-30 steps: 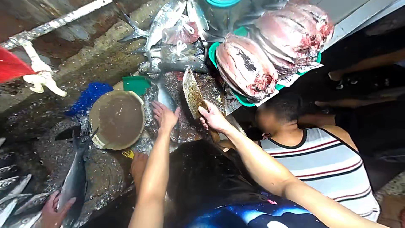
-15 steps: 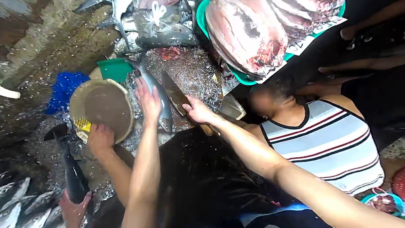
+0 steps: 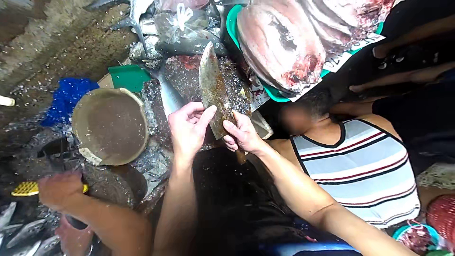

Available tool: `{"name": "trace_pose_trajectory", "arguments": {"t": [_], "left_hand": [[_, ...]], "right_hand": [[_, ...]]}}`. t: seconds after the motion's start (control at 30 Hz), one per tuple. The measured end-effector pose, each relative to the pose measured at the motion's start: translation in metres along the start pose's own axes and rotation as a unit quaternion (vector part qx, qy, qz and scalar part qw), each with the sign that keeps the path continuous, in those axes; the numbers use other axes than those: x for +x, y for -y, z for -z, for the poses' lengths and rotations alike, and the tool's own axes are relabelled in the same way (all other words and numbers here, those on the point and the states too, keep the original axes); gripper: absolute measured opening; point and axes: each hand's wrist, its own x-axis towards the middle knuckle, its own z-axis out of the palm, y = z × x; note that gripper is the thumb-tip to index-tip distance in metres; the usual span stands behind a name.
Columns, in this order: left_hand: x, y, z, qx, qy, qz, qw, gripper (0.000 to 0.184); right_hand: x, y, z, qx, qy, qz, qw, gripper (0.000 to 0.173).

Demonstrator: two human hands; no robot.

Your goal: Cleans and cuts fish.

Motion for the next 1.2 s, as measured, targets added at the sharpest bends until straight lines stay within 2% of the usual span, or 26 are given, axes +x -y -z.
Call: {"name": "trace_pose_trajectory", "arguments": {"t": [0.07,0.2,0.33,0.43,0.47,0.53,0.6,0.63,0.73,0.87,0.93,1.0,1.03,1.1,1.13,1.2], "left_hand": [[-0.001,-0.01,-0.001,0.026,-0.022,-0.029,0.999,0.01],[-0.002,-0.026,-0.005,0.031,-0.055,-0.063,0.996,0.015],[0.005,-0.03,-0.008,-0.041,-0.106,-0.109,0.988,0.007],[0.006,-0.033,-0.008,-0.051,-0.135,-0.137,0.98,0.006],[0.006,-0.042,-0.006,-0.05,-0.139,-0.108,0.983,0.006],[0.007,-0.082,0.004,-0.034,-0.111,0.07,0.991,0.01],[0.007,-0.047,-0.002,-0.052,-0.151,-0.108,0.981,0.006],[0.009,-0.04,-0.003,-0.052,-0.155,-0.141,0.976,0.007],[0.012,-0.04,-0.001,-0.05,-0.177,-0.137,0.973,0.008],[0.019,-0.033,0.011,-0.074,-0.254,-0.132,0.955,0.015],[0.024,-0.02,0.018,-0.084,-0.295,-0.134,0.942,0.015],[0.028,0.01,0.024,-0.037,-0.308,-0.127,0.942,0.021],[0.03,0.03,0.028,0.018,-0.296,-0.101,0.95,0.03],[0.029,0.076,0.03,0.157,-0.22,-0.011,0.963,0.048],[0.028,0.099,0.029,0.225,-0.16,0.033,0.961,0.057],[0.027,0.148,0.019,0.329,-0.071,0.073,0.939,0.066]], "right_hand": [[-0.003,0.006,-0.002,-0.011,0.008,0.024,1.0,0.021],[-0.01,0.016,-0.002,-0.034,0.015,0.054,0.998,0.026],[-0.014,0.021,-0.004,-0.055,0.028,0.07,0.996,0.026],[-0.017,0.023,-0.006,-0.075,0.03,0.075,0.994,0.027],[-0.018,0.023,-0.006,-0.079,0.031,0.077,0.993,0.027],[-0.02,0.024,-0.007,-0.086,0.034,0.077,0.993,0.025],[-0.02,0.025,-0.008,-0.088,0.039,0.078,0.992,0.024],[-0.021,0.026,-0.008,-0.091,0.041,0.076,0.992,0.024],[-0.021,0.028,-0.009,-0.098,0.046,0.069,0.992,0.024],[-0.022,0.027,-0.008,-0.09,0.046,0.038,0.994,0.026],[-0.021,0.025,-0.008,-0.07,0.041,0.01,0.997,0.025],[-0.018,0.022,-0.006,-0.063,0.025,-0.031,0.997,0.026],[-0.013,0.019,-0.005,-0.074,0.007,-0.057,0.996,0.027],[-0.003,0.006,-0.001,-0.13,-0.045,-0.112,0.984,0.031],[0.003,-0.002,0.002,-0.166,-0.068,-0.144,0.973,0.034],[0.018,-0.022,0.01,-0.231,-0.089,-0.194,0.949,0.037]]}}
